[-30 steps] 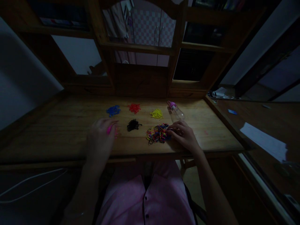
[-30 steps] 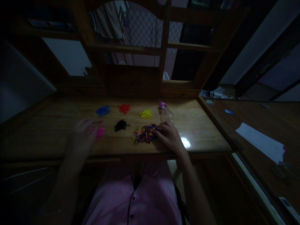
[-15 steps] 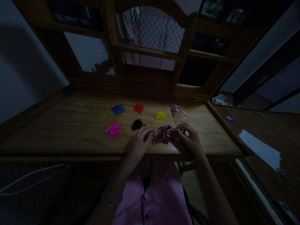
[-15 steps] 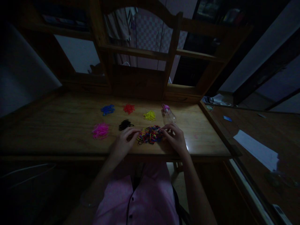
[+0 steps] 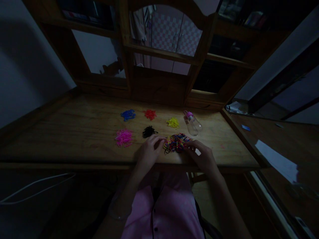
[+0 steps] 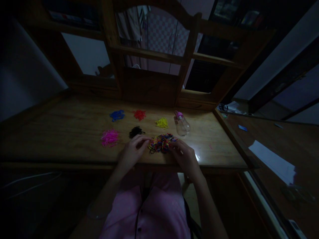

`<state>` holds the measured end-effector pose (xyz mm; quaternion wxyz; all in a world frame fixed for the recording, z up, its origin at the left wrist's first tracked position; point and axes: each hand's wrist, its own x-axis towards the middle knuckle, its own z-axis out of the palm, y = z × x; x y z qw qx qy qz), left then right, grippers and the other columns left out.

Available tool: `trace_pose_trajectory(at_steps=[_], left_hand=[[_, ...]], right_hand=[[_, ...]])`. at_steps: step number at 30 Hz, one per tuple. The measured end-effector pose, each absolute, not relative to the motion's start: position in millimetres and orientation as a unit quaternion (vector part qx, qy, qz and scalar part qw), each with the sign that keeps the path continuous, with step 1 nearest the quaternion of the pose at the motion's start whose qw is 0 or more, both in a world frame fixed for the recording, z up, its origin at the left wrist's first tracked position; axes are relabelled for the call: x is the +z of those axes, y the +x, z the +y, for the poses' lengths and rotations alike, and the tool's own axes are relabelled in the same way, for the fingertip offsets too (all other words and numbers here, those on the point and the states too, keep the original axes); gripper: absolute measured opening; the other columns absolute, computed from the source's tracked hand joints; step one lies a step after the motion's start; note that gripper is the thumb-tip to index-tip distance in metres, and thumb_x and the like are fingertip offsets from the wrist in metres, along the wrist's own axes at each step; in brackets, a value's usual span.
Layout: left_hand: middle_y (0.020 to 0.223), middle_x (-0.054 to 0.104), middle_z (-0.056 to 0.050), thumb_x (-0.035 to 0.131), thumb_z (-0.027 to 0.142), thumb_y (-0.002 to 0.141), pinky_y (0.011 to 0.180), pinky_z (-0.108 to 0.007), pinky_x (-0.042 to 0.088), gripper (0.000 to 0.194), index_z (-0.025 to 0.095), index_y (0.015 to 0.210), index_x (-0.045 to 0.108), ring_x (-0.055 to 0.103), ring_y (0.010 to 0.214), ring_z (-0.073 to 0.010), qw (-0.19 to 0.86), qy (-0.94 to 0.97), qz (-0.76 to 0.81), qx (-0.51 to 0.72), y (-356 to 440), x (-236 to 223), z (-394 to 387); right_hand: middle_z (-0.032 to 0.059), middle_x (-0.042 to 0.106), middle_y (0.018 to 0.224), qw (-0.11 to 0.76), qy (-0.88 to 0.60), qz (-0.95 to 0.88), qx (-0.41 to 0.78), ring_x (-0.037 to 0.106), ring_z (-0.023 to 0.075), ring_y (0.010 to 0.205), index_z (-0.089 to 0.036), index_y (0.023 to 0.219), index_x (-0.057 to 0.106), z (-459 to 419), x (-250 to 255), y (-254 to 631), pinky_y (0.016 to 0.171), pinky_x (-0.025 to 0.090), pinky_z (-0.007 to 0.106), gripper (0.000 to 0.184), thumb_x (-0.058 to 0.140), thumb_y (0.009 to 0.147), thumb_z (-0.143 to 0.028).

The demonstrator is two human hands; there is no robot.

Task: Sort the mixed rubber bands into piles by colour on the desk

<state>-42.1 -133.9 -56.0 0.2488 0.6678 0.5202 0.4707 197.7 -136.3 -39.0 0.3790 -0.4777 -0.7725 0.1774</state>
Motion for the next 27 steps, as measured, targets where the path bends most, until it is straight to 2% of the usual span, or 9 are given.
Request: trace_pose_trajectory(at_steps=[6,13,19,27], left_hand=[[0.101,0.067,-0.004,0.052,0.023,0.093,0.089,-0.031,0.049,0.018,0.023,0.095,0.07,0.064,0.098,-0.0182,0.241,0.673,0.519,0.468,-41.8,-53.5,-134.3],[0.101,0.067,-0.004,0.052,0.023,0.093,0.088,-0.031,0.049,0.018,0.023,0.095,0.07,0.063,0.098,-0.0181,0.237,0.678,0.522,0.459,-41.6,-52.1,-135.3],[0.099,0.067,-0.003,0.052,0.023,0.093,0.087,-0.03,0.049,0.017,0.024,0.094,0.07,0.064,0.097,-0.0181,0.232,0.68,0.525,0.456,-41.1,-52.5,-135.1],[0.1,0.067,-0.003,0.052,0.022,0.093,0.088,-0.031,0.049,0.017,0.024,0.094,0.07,0.063,0.097,-0.0182,0.234,0.682,0.524,0.453,-41.3,-51.7,-135.5]], right_hand=[[0.0067,0.069,0.104,0.348,-0.484,-0.789,0.149,0.066,0.0207,0.088,-0.025,0.104,0.07,-133.6,-37.8,194.9,0.075,0.053,0.032,0.019,0.056,0.091,-0.025],[0.0075,0.067,0.1,0.335,-0.486,-0.795,0.139,0.065,0.0197,0.085,-0.024,0.105,0.071,-127.5,-35.9,190.3,0.076,0.053,0.032,0.02,0.056,0.092,-0.025],[0.0073,0.066,0.093,0.333,-0.494,-0.79,0.141,0.064,0.0194,0.081,-0.023,0.097,0.072,-125.7,-35.0,190.3,0.072,0.052,0.031,0.016,0.059,0.09,-0.023],[0.005,0.067,0.088,0.371,-0.515,-0.754,0.167,0.062,0.0167,0.072,-0.021,0.09,0.068,-127.1,-34.7,191.9,0.065,0.049,0.029,0.009,0.06,0.088,-0.024]])
